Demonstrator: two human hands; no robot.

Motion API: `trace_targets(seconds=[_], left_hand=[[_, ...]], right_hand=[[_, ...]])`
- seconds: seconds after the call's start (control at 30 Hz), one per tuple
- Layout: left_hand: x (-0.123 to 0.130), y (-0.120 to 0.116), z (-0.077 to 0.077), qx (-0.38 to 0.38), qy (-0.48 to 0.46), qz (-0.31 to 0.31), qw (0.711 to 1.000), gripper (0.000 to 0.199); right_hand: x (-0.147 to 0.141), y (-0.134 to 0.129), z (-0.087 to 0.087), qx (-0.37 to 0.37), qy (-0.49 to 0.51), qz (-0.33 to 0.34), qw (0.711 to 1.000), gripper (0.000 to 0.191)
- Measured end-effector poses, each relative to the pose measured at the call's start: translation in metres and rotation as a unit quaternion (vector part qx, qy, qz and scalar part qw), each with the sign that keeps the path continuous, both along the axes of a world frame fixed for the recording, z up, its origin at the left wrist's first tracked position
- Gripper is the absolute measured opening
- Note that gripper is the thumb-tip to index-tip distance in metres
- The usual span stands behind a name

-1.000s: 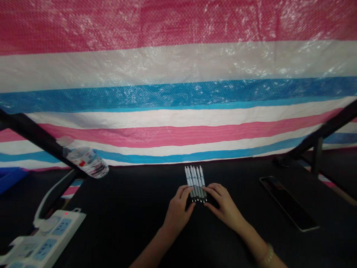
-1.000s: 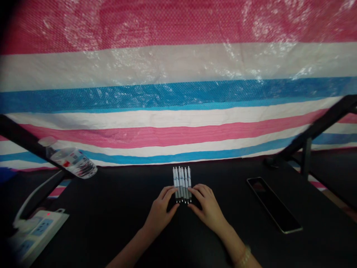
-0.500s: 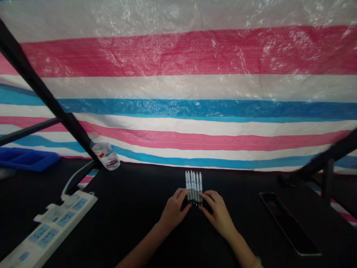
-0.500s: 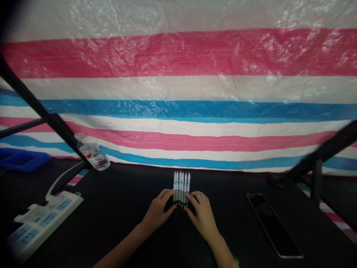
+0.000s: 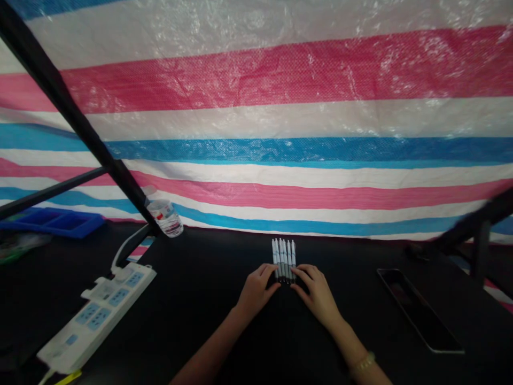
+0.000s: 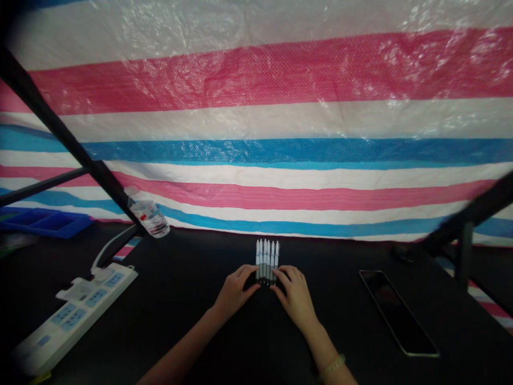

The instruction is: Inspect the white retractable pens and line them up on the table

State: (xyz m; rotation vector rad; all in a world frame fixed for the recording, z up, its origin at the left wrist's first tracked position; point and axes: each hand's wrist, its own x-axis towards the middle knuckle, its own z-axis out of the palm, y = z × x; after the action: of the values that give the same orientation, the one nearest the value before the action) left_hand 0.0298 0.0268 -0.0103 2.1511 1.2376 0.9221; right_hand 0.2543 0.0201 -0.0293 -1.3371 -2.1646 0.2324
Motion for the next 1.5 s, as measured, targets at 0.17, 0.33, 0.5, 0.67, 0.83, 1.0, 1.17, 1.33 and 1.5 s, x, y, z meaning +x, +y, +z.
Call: trace_targets(seconds=[0.17, 0.33, 0.5, 0.67, 0.83, 1.0, 1.17, 1.33, 1.5], left_hand=[[-0.004, 0.007, 0.004, -0.006, -0.007, -0.013, 1.000, 0.043], [-0.009, 0.022, 0.011, -0.043, -0.063, -0.029, 0.997, 0.035], [-0.016, 0.041, 0.007, -0.097, -0.189, 0.039, 0.976, 0.026], [-0.028, 0.053, -0.003, -0.094, -0.233, 0.098, 0.963, 0.023], [-0.036, 0.051, -0.001, -0.093, -0.271, 0.142, 0.948, 0.023], [-0.033, 0.045, 0.009, -0.133, -0.320, 0.158, 0.925, 0.025], [-0.029, 0.041, 0.012, -0.198, -0.289, 0.151, 0.925, 0.034], [-0.027, 0.037, 0.012, -0.201, -0.245, 0.142, 0.938, 0.035], [-0.029, 0.037, 0.011, -0.217, -0.231, 0.128, 0.940, 0.040]], right_hand=[[-0.005, -0.003, 0.002, -0.004, 0.001, -0.021, 1.000, 0.035], [-0.006, -0.006, 0.014, -0.011, -0.007, -0.028, 1.000, 0.041], [-0.024, -0.008, 0.031, 0.006, -0.072, 0.004, 0.997, 0.041], [-0.064, -0.005, 0.027, 0.081, -0.183, 0.084, 0.976, 0.037], [-0.076, -0.001, 0.014, 0.124, -0.196, 0.078, 0.970, 0.018], [-0.066, -0.002, 0.019, 0.128, -0.164, 0.104, 0.973, 0.013], [-0.062, -0.004, 0.021, 0.114, -0.148, 0.134, 0.973, 0.010], [-0.067, 0.000, 0.020, 0.112, -0.160, 0.143, 0.970, 0.007], [-0.068, 0.000, 0.027, 0.091, -0.186, 0.144, 0.968, 0.006]])
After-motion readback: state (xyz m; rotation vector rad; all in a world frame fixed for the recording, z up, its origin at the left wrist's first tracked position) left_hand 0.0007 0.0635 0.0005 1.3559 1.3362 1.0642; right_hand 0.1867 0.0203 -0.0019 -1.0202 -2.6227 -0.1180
